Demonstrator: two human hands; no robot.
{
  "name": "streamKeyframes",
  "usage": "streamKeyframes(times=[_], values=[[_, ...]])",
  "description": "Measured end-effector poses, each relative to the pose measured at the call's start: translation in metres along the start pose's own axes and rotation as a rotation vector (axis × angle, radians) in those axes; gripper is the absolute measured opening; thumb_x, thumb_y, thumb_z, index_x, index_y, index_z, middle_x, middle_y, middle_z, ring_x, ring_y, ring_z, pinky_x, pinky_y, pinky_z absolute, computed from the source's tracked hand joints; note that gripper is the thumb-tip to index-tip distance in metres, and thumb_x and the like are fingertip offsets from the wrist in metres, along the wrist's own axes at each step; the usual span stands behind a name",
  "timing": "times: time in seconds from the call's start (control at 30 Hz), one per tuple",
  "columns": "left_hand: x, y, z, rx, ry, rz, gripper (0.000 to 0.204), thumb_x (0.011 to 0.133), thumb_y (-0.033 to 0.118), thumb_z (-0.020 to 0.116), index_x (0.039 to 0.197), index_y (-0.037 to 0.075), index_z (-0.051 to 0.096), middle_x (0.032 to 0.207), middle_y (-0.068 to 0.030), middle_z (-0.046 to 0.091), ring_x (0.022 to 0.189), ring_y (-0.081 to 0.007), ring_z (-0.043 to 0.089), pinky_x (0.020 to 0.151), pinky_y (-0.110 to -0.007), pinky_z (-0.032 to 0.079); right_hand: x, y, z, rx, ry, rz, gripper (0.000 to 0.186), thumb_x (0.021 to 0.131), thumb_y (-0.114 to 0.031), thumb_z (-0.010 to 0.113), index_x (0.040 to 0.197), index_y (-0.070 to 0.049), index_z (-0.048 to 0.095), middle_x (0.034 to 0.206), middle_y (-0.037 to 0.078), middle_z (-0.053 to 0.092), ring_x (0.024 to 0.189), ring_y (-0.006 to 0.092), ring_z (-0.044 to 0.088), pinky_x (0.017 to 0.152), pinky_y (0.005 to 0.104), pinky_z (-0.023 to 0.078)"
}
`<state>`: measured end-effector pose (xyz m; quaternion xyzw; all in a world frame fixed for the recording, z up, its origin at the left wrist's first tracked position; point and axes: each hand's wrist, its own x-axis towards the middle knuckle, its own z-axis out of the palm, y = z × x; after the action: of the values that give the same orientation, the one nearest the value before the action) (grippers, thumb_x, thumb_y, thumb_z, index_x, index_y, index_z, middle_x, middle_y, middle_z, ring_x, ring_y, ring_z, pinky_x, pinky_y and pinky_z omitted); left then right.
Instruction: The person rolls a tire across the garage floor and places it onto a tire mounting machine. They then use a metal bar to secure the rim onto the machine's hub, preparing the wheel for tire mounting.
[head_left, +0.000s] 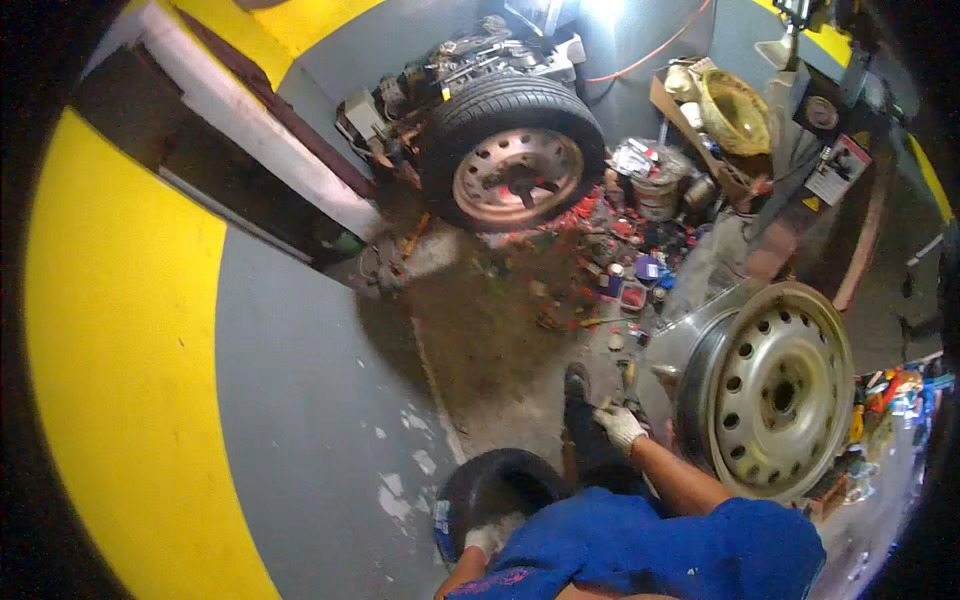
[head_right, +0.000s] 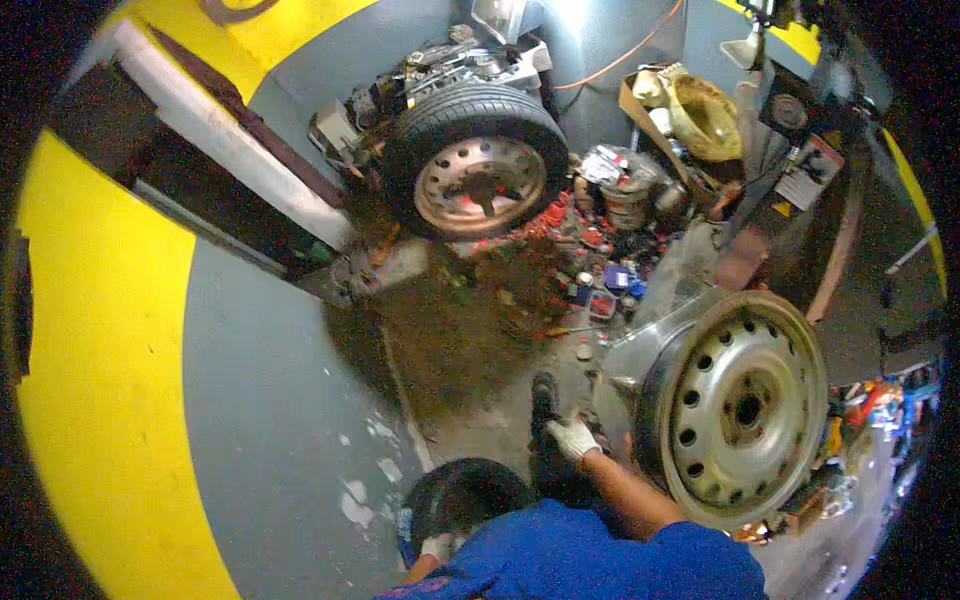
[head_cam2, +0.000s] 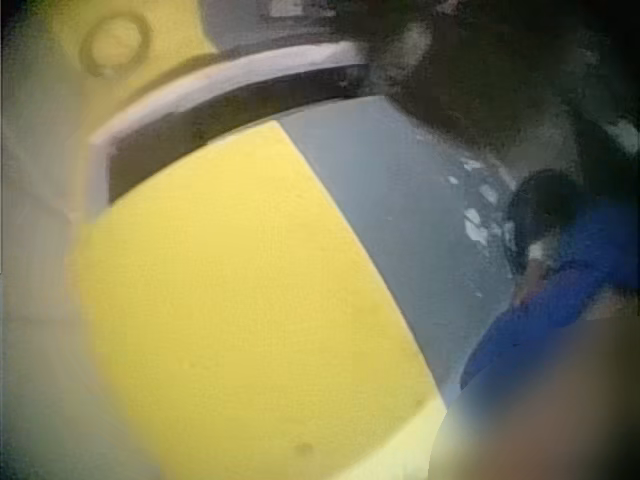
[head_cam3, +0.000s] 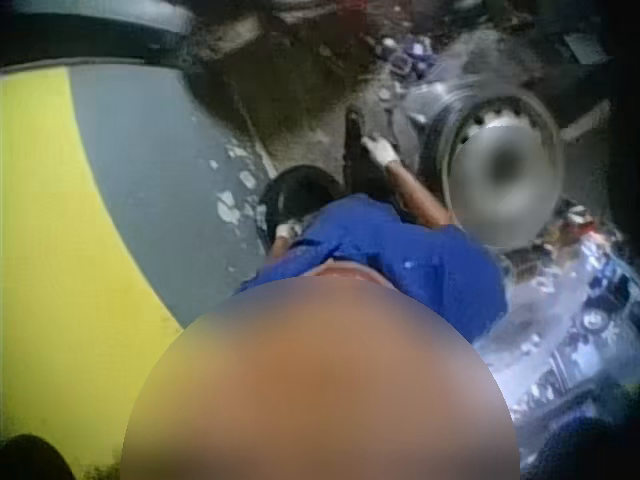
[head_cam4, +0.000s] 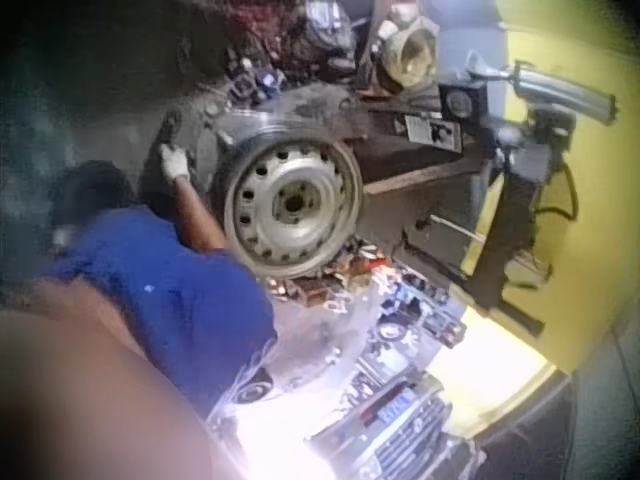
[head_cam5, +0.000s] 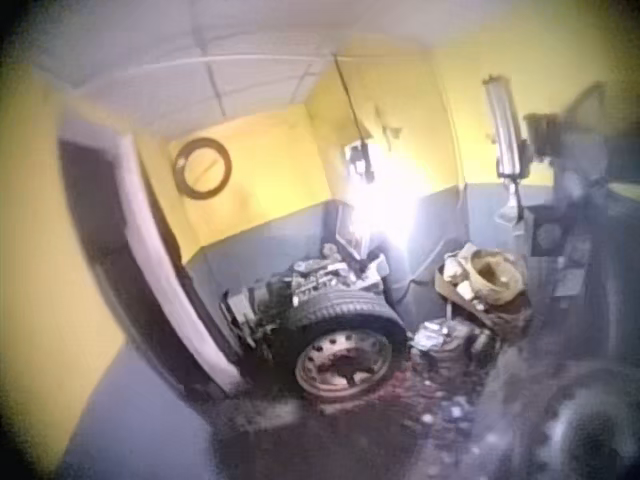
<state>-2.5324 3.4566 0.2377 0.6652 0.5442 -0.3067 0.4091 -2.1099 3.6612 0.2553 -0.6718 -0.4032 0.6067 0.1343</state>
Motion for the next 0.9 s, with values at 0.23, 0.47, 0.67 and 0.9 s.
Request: streamKeyframes(times=[0.23,0.47,0.67,0.9], values=[[0.049,-0.065,-0.254,-1.133,0.576,-0.513,0.045,0.087,0.033,0.068,0.120,0.003,0.062,0.105,-0.0149,0.069,0.097,-0.0307,0.066,0.085,-0.043,0.051,0.111,-0.091,0.005,0.756,-0.030,0.026,0.045,0.096,-0.033,0.058,0.112,0.008,0.064,0.097,0.017,0.070,0.085,0.0272,0.067,0.077,0.0382,0.053],[0.092,-0.065,-0.416,-1.124,0.767,-0.220,0.050,0.092,0.027,0.065,0.132,-0.002,0.056,0.110,-0.0164,0.068,0.096,-0.0242,0.063,0.086,-0.036,0.051,0.170,-0.190,-0.103,0.592,0.151,-0.088,0.051,0.095,-0.037,0.061,0.117,0.008,0.064,0.112,0.020,0.070,0.094,0.0250,0.068,0.080,0.0363,0.053],[0.192,-0.180,-0.351,-0.957,0.555,-0.452,0.039,0.093,0.029,0.060,0.122,0.004,0.063,0.100,-0.0152,0.071,0.085,-0.0285,0.068,0.074,-0.038,0.055,0.236,-0.206,-0.155,0.516,0.319,-0.193,0.044,0.098,-0.031,0.059,0.120,0.006,0.065,0.110,0.014,0.071,0.093,0.0195,0.065,0.080,0.0335,0.051],[0.282,-0.255,-0.407,0.537,0.108,0.102,0.029,0.092,0.031,0.060,0.105,0.007,0.072,0.101,-0.0146,0.073,0.098,-0.0325,0.070,0.084,-0.038,0.057,0.269,-0.264,-0.150,0.103,0.600,-0.213,0.034,0.099,-0.028,0.056,0.114,0.001,0.066,0.078,0.005,0.067,0.061,0.0144,0.059,0.052,0.0295,0.045]])
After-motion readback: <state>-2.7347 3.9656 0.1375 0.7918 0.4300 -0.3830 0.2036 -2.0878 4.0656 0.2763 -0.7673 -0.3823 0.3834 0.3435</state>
